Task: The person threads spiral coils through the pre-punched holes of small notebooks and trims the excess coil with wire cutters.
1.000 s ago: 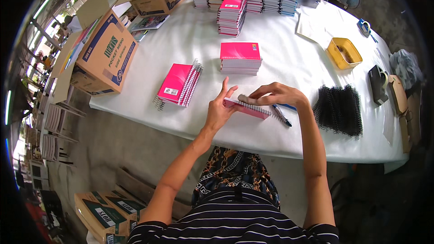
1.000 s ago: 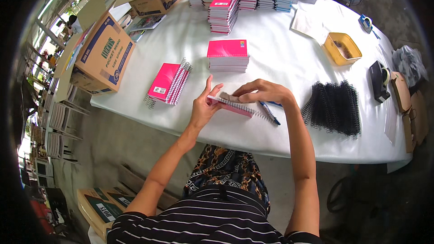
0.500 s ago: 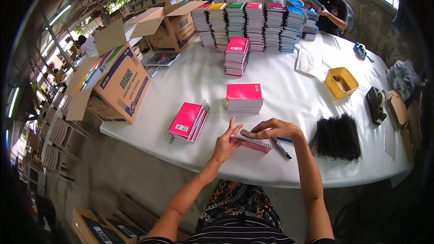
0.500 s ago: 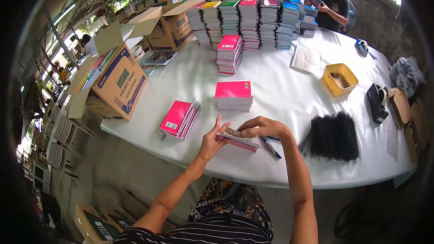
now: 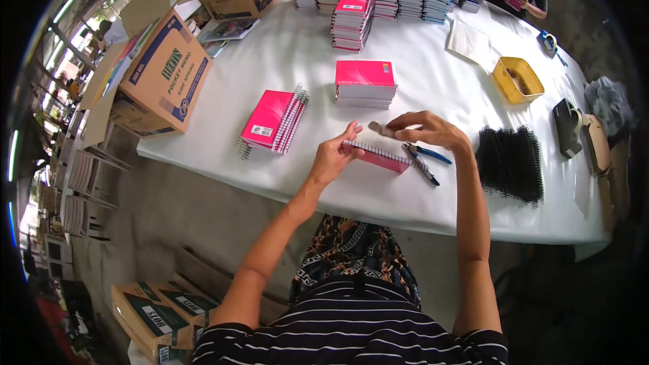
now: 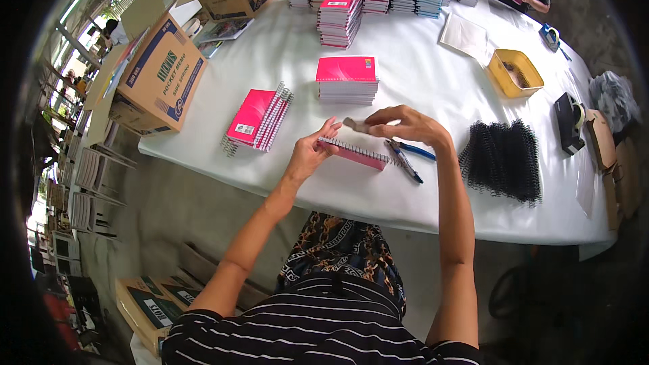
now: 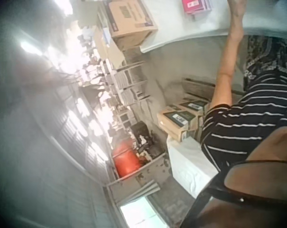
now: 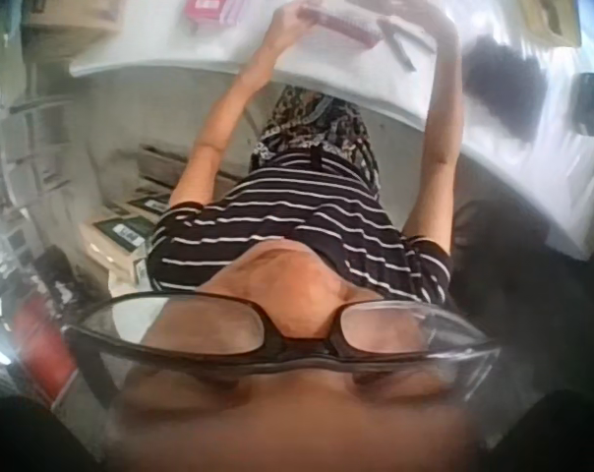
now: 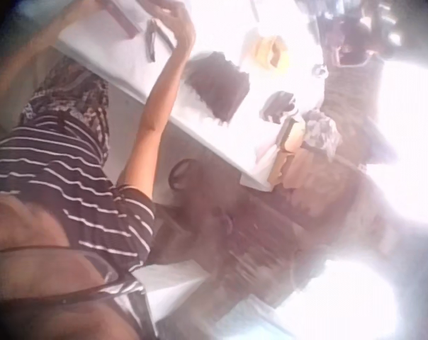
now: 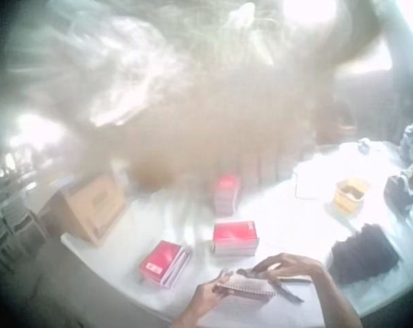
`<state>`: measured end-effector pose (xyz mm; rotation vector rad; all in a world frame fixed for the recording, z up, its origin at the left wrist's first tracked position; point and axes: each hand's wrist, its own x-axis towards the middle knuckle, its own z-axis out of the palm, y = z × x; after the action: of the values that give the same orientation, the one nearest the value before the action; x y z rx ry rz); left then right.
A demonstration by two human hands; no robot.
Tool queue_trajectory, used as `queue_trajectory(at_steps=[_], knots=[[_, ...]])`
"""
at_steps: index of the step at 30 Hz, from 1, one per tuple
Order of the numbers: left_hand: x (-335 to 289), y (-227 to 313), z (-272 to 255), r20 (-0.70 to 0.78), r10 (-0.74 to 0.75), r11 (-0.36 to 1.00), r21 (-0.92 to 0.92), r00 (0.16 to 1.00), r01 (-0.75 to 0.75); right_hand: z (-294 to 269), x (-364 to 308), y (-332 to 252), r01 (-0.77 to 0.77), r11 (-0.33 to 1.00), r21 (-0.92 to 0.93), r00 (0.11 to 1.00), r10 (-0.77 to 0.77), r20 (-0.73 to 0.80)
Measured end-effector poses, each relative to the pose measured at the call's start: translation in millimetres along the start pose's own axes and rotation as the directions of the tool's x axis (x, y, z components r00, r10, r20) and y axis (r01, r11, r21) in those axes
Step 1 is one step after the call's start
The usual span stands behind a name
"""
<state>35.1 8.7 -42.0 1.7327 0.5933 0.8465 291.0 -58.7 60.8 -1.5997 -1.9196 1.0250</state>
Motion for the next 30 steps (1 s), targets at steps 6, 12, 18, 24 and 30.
queue_trajectory(at_steps=[6, 12, 18, 24, 30], knots=[[1, -3, -14, 0.175, -0.071, 0.997, -0.028, 0.982, 0.077, 50, -1, -26, 0.132, 0.917, -0.377, 0.839, -0.306, -0.450], [4, 3, -24, 0.313, -0.090, 0.993, -0.050, 0.945, 0.111, 101, 14, -40, 0.016, 0.827, -0.561, 0.857, -0.301, -0.419], [5, 9, -28, 0.379, -0.139, 0.983, -0.057, 0.915, 0.173, 111, 14, -36, 0.062, 0.813, -0.579, 0.798, -0.388, -0.460], [4, 7, -27, 0.396, -0.094, 0.979, -0.129, 0.913, 0.157, 110, 15, -37, 0.084, 0.806, -0.586, 0.749, -0.439, -0.496], [0, 6, -29, 0.381, -0.133, 0.979, -0.093, 0.915, 0.181, 109, 15, -44, 0.146, 0.816, -0.559, 0.726, -0.473, -0.500]])
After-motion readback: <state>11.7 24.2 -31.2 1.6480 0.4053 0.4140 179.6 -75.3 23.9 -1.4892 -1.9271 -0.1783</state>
